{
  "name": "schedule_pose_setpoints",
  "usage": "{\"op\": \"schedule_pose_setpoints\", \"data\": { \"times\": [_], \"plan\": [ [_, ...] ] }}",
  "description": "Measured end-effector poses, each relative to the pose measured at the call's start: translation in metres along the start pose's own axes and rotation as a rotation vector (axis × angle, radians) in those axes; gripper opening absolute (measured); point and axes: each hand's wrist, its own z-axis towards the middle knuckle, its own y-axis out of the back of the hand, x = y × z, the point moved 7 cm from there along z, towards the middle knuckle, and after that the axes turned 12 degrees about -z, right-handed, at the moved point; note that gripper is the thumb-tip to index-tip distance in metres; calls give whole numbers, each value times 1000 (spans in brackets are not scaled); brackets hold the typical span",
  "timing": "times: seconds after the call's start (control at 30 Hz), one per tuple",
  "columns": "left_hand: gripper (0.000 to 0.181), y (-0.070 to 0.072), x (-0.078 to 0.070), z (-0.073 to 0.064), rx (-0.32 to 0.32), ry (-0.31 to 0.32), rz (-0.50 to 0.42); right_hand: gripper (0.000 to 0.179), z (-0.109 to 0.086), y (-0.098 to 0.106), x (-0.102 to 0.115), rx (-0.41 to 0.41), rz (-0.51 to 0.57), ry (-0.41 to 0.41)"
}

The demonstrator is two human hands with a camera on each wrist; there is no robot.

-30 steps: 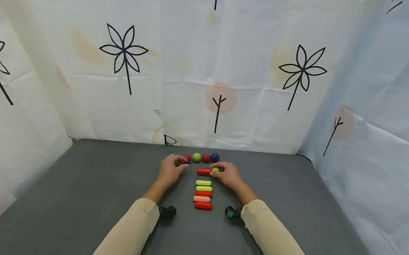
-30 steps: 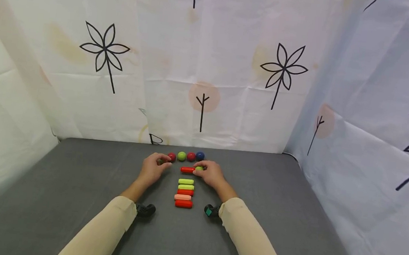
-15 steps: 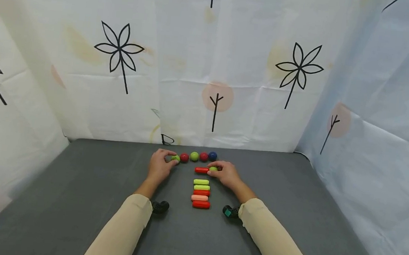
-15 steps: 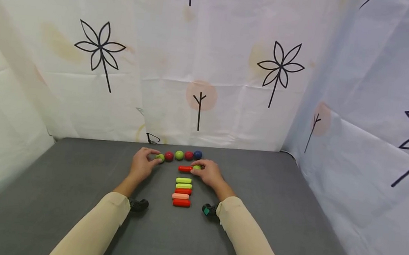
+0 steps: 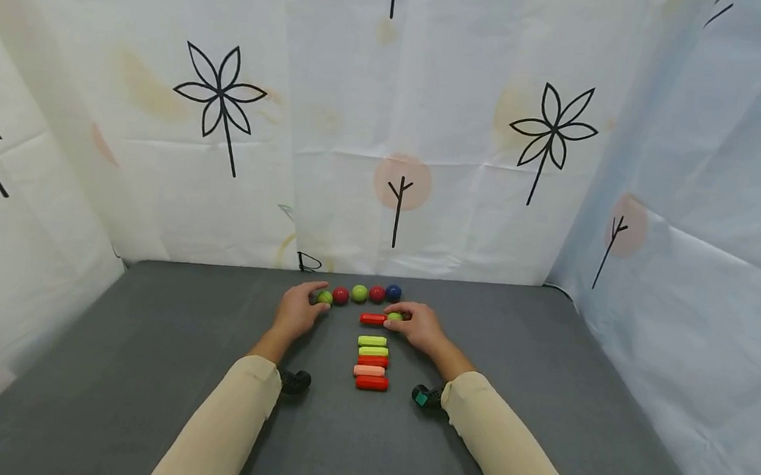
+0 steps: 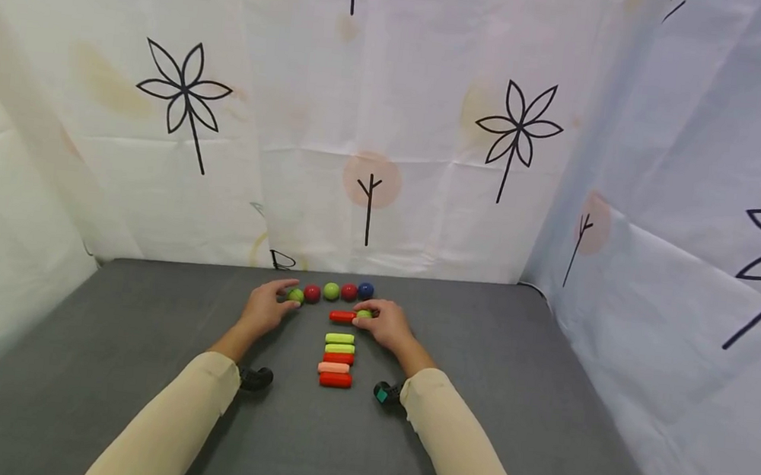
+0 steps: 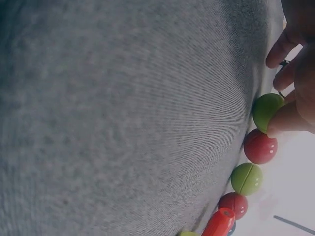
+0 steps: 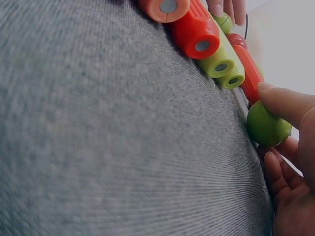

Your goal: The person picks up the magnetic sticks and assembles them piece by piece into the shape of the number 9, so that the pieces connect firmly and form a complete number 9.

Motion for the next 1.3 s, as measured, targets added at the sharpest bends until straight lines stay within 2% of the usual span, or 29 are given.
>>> {"op": "schedule_pose_setpoints", "data": {
  "times": [0.37, 0.8, 1.07, 1.3],
  "plan": [
    [38, 1, 5, 1, -14, 19, -17, 24, 1, -1, -1, -1, 13, -6],
    [37, 8, 11, -5, -55, 27, -119, 23, 0, -1, 0, -8, 8, 7],
    [38, 10, 3, -12, -38, 0, -140, 22, 1, 0, 0, -16, 12, 14],
    [37, 0, -10, -19, 5, -40, -136, 23, 0, 0, 1, -14, 9, 11]
  ]
}}
